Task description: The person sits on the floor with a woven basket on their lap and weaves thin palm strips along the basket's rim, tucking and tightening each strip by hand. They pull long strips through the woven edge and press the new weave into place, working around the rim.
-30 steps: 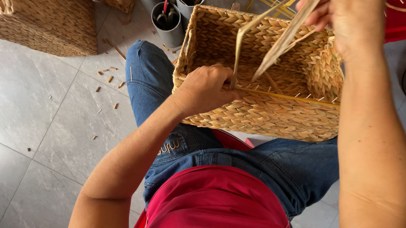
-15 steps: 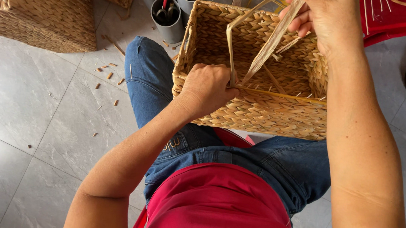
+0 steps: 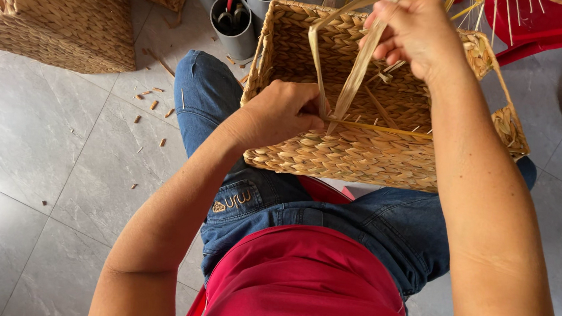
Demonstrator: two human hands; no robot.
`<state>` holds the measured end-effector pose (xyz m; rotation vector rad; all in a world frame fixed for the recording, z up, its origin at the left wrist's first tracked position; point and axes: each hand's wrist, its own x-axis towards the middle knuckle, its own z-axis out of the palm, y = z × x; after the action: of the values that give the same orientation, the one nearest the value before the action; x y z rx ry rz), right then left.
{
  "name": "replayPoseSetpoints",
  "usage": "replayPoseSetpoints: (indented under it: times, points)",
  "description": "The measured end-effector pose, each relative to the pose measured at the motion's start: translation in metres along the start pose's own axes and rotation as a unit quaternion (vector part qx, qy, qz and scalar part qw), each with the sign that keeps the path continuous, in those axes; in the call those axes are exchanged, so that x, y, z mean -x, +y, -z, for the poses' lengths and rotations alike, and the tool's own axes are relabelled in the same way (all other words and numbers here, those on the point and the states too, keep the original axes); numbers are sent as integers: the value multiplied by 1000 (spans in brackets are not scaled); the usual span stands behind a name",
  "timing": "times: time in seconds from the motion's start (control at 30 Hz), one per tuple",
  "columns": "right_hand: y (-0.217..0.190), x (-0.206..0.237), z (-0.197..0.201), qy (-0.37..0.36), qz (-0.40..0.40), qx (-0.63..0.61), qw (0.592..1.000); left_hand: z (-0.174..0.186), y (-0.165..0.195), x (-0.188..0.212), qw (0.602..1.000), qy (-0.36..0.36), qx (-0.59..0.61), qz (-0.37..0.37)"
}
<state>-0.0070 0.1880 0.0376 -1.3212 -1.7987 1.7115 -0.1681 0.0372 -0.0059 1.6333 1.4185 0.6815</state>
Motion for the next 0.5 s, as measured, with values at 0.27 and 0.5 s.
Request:
replayPoseSetpoints:
  times: [0.27,0.5]
  points:
    - [25,21,-3,11,22,229,973,-9,-11,-7,997,37,-52,44]
    - [76,111,-27,125,350,381,846,-14,-22,-13,995,39,-41,85]
